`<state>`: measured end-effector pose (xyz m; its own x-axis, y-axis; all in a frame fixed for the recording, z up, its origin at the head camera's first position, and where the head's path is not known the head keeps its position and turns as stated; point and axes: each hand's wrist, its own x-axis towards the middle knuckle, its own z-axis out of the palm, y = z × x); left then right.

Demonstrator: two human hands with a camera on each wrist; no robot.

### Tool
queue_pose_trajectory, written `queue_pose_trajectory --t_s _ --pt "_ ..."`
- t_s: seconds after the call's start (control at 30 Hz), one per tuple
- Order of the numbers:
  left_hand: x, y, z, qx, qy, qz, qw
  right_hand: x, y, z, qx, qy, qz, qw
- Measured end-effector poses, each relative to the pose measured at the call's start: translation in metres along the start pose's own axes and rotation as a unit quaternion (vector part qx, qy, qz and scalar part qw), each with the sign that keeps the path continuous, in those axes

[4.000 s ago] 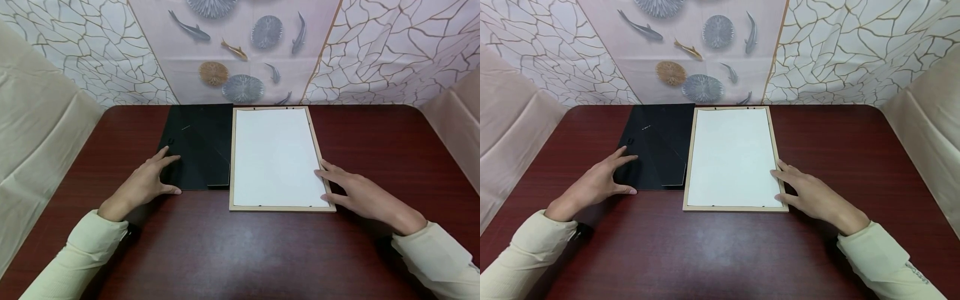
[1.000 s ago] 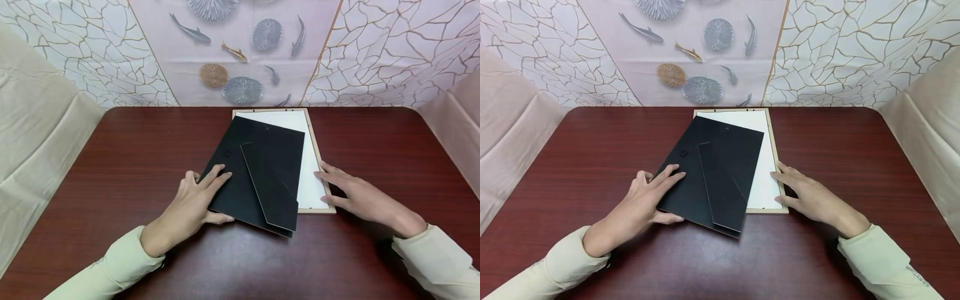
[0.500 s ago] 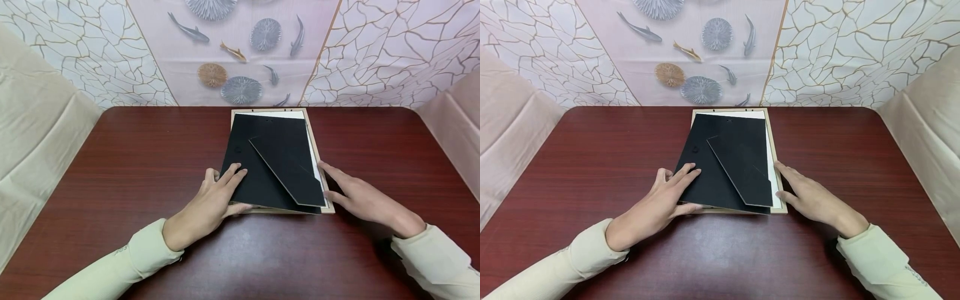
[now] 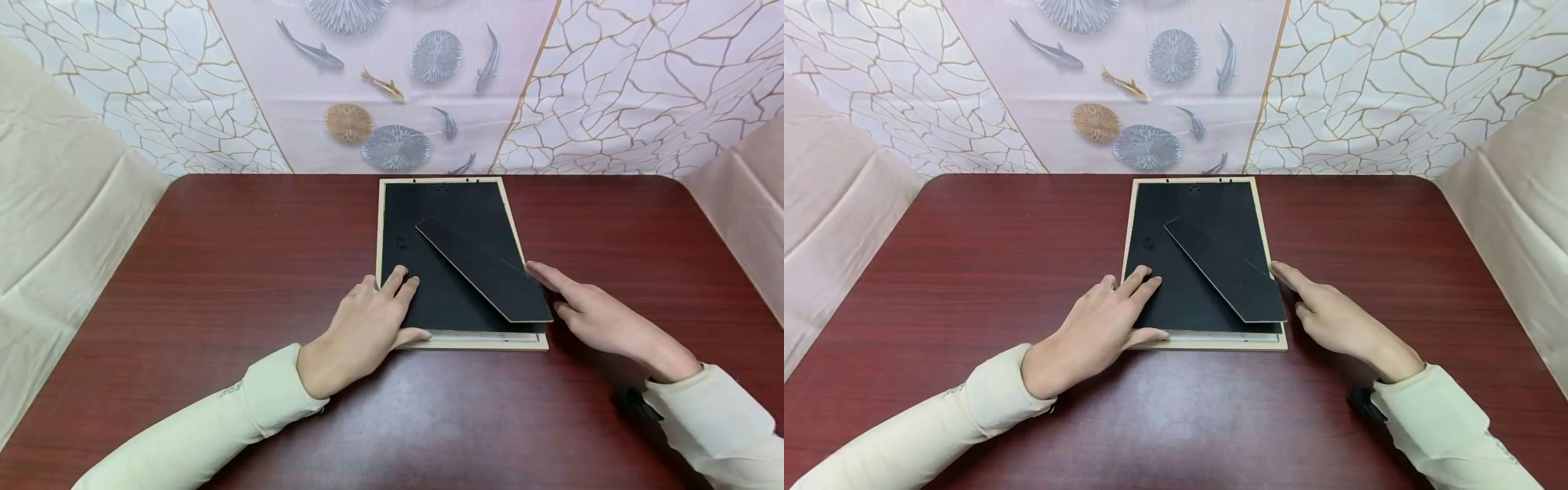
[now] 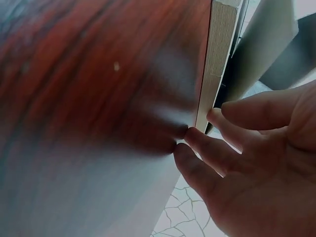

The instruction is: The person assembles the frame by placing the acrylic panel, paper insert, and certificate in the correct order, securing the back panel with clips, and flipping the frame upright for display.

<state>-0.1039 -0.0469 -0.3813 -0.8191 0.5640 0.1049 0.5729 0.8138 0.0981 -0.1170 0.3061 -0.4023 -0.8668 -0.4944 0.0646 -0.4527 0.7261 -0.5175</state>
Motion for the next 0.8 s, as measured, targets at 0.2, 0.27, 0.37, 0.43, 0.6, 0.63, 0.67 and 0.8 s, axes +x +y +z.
queue_pose_trajectory --t_s 0.2,0.27,0.37,0.43,0.6,0.63,0.67,0.8 --pt "0.003 0.0 0.006 0.005 -0.003 0.008 0.9999 -0.001 0.0 -0.001 -0.003 0.0 0.004 1.0" --pt "0.003 -0.001 0.007 0.009 -0.001 0.01 0.9999 -0.001 0.0 -0.001 -0.004 0.0 0.004 1.0" --pt "0.005 -0.004 0.007 0.007 -0.008 0.013 0.9999 -0.001 0.001 -0.001 -0.01 -0.003 0.01 1.0" --pt "0.006 -0.005 0.006 0.0 -0.018 0.015 0.9997 -0.001 0.0 -0.001 -0.018 -0.007 0.016 1.0" --pt "0.008 -0.007 0.006 -0.015 -0.034 0.019 0.9991 0.0 -0.004 -0.003 -0.029 -0.019 0.033 0.999" --pt "0.008 -0.008 0.006 -0.017 -0.036 0.02 0.999 0.0 -0.004 -0.003 -0.029 -0.022 0.037 0.999" --pt "0.009 -0.008 0.005 -0.018 -0.037 0.021 0.9989 0.001 -0.005 -0.004 -0.029 -0.024 0.04 0.999" --pt "0.012 -0.011 0.005 -0.032 -0.063 0.015 0.9973 0.001 -0.007 -0.004 -0.03 -0.03 0.049 0.998"
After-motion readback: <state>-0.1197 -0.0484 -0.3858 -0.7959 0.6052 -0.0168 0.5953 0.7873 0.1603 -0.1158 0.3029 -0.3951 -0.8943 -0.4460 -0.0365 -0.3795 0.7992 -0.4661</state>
